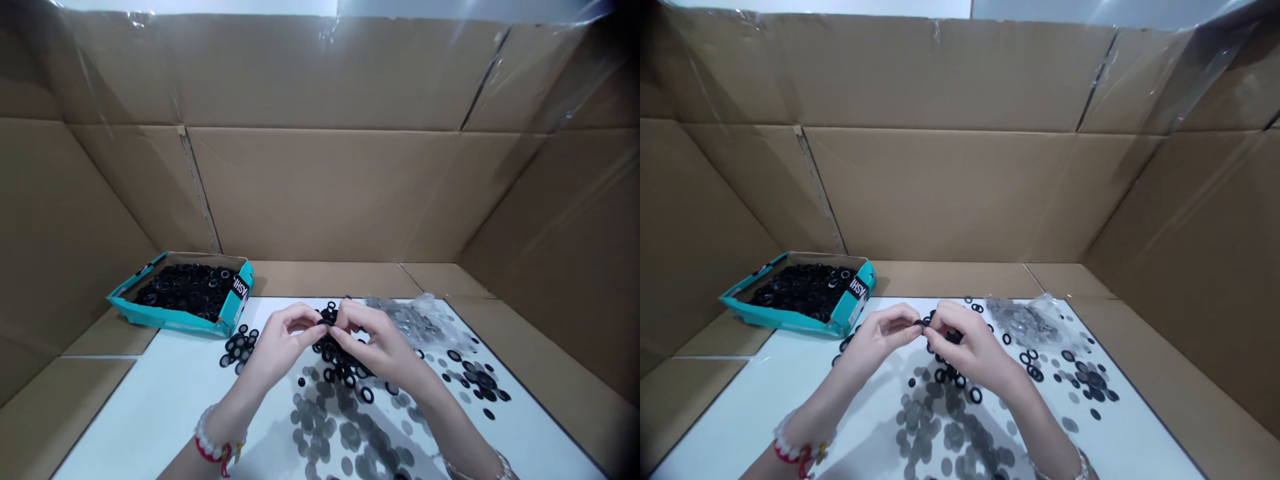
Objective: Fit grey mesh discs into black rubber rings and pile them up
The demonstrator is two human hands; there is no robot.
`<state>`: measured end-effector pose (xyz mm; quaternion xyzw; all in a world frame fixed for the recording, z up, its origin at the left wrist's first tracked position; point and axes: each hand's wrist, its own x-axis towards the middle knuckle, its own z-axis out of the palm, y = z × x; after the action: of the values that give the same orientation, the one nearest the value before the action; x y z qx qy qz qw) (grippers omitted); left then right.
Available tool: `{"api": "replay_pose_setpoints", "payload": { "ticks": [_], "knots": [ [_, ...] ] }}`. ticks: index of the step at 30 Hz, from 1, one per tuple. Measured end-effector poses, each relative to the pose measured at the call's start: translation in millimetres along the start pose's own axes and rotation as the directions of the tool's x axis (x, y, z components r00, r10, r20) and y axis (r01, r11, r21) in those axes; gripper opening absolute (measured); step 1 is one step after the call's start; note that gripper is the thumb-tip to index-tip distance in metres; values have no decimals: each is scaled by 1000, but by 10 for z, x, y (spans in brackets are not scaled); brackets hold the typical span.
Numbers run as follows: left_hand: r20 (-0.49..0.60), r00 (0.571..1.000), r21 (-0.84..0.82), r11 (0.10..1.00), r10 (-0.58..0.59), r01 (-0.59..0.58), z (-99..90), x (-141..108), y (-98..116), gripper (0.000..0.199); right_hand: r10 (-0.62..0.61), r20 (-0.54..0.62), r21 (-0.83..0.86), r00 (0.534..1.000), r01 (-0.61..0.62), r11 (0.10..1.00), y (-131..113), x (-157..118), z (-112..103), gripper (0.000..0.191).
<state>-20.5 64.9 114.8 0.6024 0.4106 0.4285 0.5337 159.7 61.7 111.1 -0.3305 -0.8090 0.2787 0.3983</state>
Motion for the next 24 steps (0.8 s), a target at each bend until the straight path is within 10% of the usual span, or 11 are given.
{"api": "replay_pose_setpoints", "payload": {
  "ticks": [9,16,24],
  "knots": [
    [-66,996,-144,988,-59,49,81,-28,-7,19,107,12,8,994,-107,994,-30,18,-11,19],
    [-169,968,279,951,186,-134,89,-40,8,7,134,37,-46,990,-132,990,-52,-19,-14,23],
    [167,981,-75,990,-102,116,-90,10,4,17,180,129,10,975,-183,983,-27,5,-70,23]
  ]
}}
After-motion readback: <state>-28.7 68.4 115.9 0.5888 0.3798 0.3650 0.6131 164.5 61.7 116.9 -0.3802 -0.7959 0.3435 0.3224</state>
